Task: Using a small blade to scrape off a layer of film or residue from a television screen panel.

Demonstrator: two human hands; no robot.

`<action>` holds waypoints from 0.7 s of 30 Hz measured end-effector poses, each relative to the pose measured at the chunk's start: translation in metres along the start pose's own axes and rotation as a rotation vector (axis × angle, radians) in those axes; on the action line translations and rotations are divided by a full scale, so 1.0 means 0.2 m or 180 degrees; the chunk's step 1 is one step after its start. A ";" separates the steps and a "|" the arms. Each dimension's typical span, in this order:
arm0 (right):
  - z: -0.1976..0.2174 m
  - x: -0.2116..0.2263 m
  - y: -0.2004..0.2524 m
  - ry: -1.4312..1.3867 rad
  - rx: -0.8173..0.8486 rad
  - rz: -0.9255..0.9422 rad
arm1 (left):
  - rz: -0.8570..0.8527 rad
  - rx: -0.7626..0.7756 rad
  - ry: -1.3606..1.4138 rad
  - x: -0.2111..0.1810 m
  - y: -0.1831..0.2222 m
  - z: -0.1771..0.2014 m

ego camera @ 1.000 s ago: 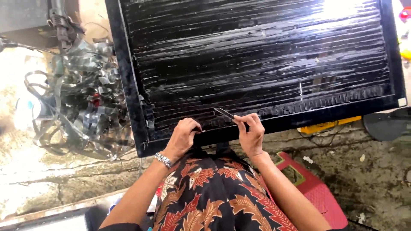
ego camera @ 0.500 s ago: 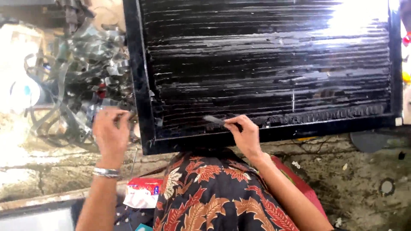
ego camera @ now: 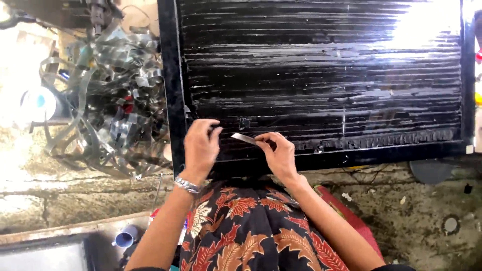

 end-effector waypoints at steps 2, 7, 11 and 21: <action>0.02 0.02 0.02 -0.0045 -0.0114 -0.0190 | -0.0013 -0.0213 -0.0060 0.01 -0.01 0.03; 0.11 0.00 0.08 0.0000 -0.0509 -0.0567 | -0.0240 0.0456 -0.0132 0.01 -0.08 -0.22; 0.13 0.00 0.04 0.0257 -0.0666 -0.0911 | -0.0243 0.0610 -0.0247 0.00 -0.10 -0.28; -0.02 0.24 0.00 0.0138 -0.0426 -0.1012 | -0.0172 0.0674 0.0534 0.08 -0.18 -0.07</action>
Point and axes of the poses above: each hand's wrist, its own y-axis away from the middle knuckle, its own z-axis out of the back of the hand, x = y × z, the point moved 2 cm from there along -y, towards the middle knuckle, and after that the axes turned 1 degree about z, right-handed, at the moved point
